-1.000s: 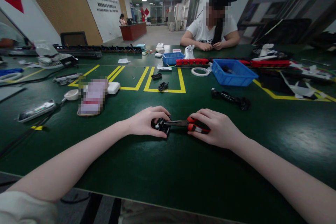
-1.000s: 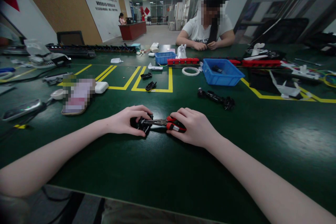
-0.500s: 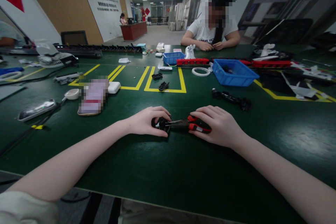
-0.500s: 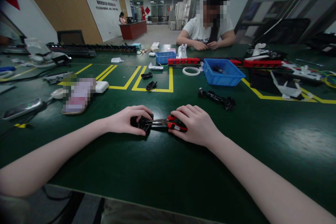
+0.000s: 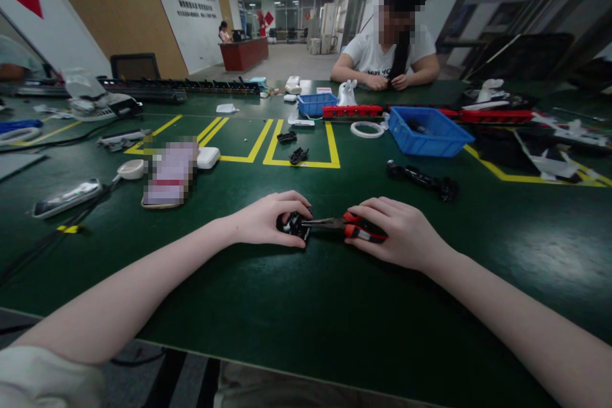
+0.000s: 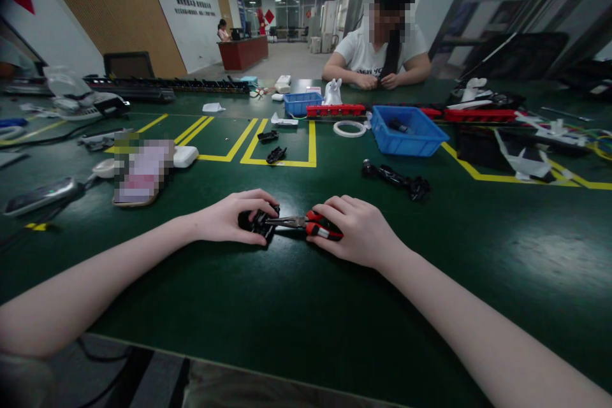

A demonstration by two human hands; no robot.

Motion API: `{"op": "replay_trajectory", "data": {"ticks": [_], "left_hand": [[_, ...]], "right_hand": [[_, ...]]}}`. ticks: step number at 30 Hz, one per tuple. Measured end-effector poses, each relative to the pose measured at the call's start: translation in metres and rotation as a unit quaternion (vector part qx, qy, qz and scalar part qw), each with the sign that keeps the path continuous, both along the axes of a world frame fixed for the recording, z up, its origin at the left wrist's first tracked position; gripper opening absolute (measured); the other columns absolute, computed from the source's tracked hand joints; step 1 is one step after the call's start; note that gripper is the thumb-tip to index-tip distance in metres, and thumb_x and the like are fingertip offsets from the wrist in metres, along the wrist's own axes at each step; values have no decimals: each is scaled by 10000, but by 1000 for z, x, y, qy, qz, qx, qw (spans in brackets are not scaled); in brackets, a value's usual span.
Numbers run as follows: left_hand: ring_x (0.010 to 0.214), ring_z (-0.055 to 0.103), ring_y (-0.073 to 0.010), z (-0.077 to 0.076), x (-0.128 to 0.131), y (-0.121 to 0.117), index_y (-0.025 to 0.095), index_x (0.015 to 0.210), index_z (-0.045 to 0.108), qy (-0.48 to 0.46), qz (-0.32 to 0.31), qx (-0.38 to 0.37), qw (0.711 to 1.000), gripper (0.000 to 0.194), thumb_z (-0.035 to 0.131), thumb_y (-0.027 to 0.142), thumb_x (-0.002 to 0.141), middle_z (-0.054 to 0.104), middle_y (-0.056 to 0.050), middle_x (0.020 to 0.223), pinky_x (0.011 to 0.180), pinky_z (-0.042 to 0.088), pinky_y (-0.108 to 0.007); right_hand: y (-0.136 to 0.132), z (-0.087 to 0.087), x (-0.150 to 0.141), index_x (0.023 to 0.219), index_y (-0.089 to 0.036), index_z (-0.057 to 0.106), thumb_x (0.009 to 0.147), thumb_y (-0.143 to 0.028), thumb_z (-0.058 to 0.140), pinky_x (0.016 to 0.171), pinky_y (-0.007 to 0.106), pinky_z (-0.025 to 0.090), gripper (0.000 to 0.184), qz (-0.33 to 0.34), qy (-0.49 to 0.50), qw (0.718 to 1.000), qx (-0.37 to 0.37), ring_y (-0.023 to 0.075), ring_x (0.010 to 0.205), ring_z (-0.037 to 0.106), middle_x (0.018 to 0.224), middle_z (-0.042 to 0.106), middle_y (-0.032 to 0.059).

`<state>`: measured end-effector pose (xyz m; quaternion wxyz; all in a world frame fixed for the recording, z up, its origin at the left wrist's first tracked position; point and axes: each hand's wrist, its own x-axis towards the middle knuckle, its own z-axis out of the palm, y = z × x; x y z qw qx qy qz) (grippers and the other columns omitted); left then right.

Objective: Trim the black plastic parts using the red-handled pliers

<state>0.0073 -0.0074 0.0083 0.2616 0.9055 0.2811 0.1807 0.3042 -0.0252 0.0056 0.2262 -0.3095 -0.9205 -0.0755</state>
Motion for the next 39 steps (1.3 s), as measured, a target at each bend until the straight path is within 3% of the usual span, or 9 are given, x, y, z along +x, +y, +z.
{"op": "replay_trajectory", "data": {"ticks": [6, 10, 18, 29, 33, 39], "left_hand": [[1020, 605, -232, 0, 0, -1, 202, 1160, 617, 15, 2, 21, 1000, 453, 741, 440, 796, 531, -110, 1313, 788, 523, -343], [1059, 600, -244, 0, 0, -1, 207, 1165, 606, 20, -1, 39, 999, 448, 732, 443, 804, 529, -107, 1318, 824, 515, -359], [1127, 591, -275, 0, 0, 0, 205, 1166, 606, 38, -6, 49, 998, 470, 715, 492, 810, 546, -105, 1330, 895, 479, -400], [1173, 575, -279, 1, 1, 1, 225, 1180, 626, 32, -14, 19, 999, 480, 733, 490, 795, 564, -84, 1344, 964, 434, -408], [1197, 565, -270, 2, 0, 2, 227, 1201, 628, 11, -12, -21, 1000, 471, 742, 444, 799, 546, -82, 1384, 950, 456, -382], [1151, 597, -265, 1, -1, 1, 224, 1207, 640, 6, -18, -13, 1000, 459, 756, 388, 793, 500, -94, 1452, 903, 480, -373]], "right_hand": [[-1, -1, 1, 1104, -177, 641, 841, -424, 666, 668, 324, 545, 361, -12, 14, 997, -75, 209, 827, 663, 1006, 687, 95], [0, -2, 2, 1092, -186, 643, 833, -428, 672, 653, 324, 546, 355, -18, 12, 996, -82, 211, 827, 663, 1013, 685, 91], [1, -1, -1, 1084, -136, 637, 849, -426, 651, 721, 368, 546, 374, 3, -8, 1000, 16, 228, 849, 643, 1001, 682, 117], [4, 3, 6, 1111, -119, 654, 839, -424, 654, 753, 385, 518, 409, 16, -29, 996, 77, 253, 890, 647, 1036, 690, 133], [7, 4, 12, 1129, -122, 646, 832, -416, 664, 791, 397, 512, 418, 17, -36, 994, 97, 261, 923, 647, 1060, 692, 134], [8, 4, 13, 1119, -128, 644, 838, -416, 657, 805, 396, 508, 403, 24, -39, 992, 119, 259, 923, 655, 1043, 700, 130]]}}
